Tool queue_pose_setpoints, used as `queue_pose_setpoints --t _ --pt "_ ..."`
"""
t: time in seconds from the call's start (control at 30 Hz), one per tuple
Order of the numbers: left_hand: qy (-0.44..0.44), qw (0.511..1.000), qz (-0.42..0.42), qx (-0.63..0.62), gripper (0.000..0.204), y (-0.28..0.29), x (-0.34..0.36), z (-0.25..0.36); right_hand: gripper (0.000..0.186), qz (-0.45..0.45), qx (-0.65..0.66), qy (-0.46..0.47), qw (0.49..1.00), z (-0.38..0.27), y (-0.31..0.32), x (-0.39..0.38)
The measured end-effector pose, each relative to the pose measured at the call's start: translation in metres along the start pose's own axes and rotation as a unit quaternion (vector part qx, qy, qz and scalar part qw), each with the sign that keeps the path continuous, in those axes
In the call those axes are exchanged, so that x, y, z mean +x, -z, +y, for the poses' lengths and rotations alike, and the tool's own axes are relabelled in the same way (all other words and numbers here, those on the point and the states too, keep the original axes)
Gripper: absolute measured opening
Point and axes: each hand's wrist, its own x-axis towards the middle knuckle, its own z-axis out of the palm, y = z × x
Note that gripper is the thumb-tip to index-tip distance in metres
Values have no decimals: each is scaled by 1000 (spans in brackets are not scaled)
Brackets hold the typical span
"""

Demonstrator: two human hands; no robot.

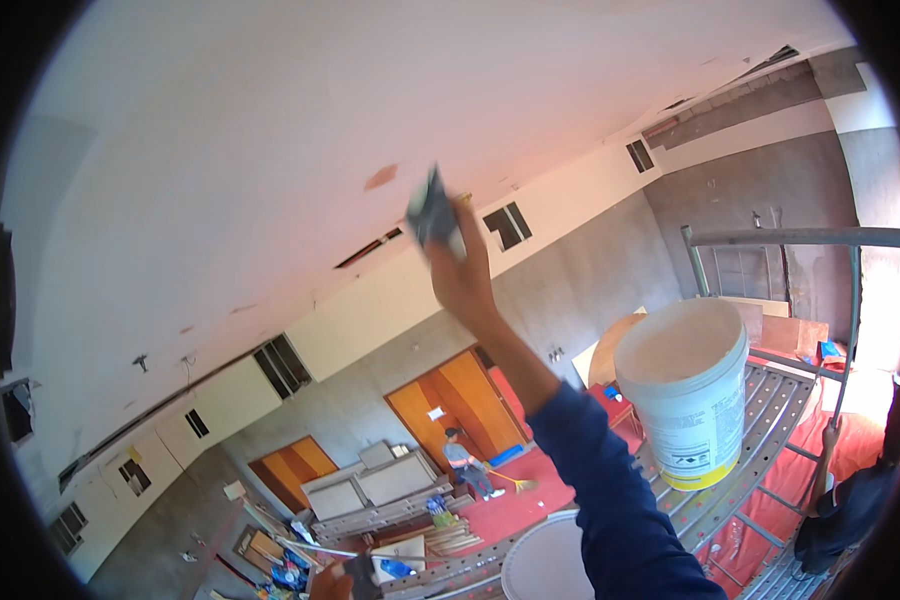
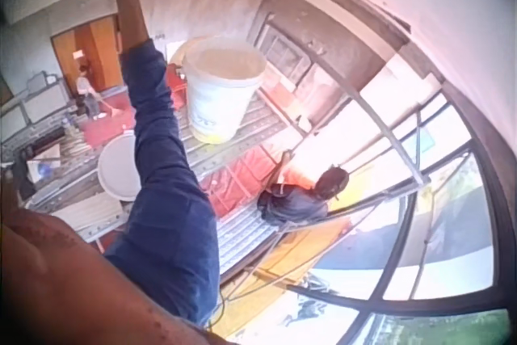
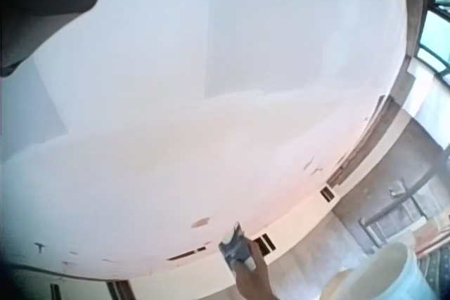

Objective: Applying and smoothing wall putty on a ceiling using a putty knife while standing on scaffolding.

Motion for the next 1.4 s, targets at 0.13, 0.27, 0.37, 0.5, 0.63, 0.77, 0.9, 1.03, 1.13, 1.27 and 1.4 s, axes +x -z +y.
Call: queue_pose_setpoints --t 0.13,0.27,0.37,0.5,0.63,0.77,0.9,1.03,1.13,1.27,1.4 --pt "117 990 -65 46 37 -24 -62 -90 45 117 -70 264 955 -25 -6 122" --pt "246 960 -112 72 37 -27 -91 -106 48 196 -102 313 924 -49 -20 171" --pt "267 954 -117 64 37 -30 -99 -106 51 252 -124 280 918 -61 -29 189" --pt "277 952 -120 55 37 -32 -99 -102 52 293 -122 278 907 -77 -36 208" --pt "279 951 -127 50 37 -33 -96 -96 59 377 -215 236 869 -87 -90 201" --pt "299 945 -127 44 37 -34 -106 -93 67 214 -198 276 916 -67 -123 139" --pt "302 944 -129 42 37 -37 -107 -90 62 266 -198 268 905 -67 -62 162" --pt "302 943 -132 42 37 -37 -108 -87 54 326 -140 230 906 -86 -19 213" --pt "312 940 -131 41 36 -35 -115 -84 54 316 -188 214 905 -89 -45 213" --pt "314 939 -136 39 36 -38 -115 -81 74 299 -225 253 892 -84 -119 170" --pt "324 936 -134 36 36 -38 -123 -80 72 169 -197 246 934 -90 -124 124"
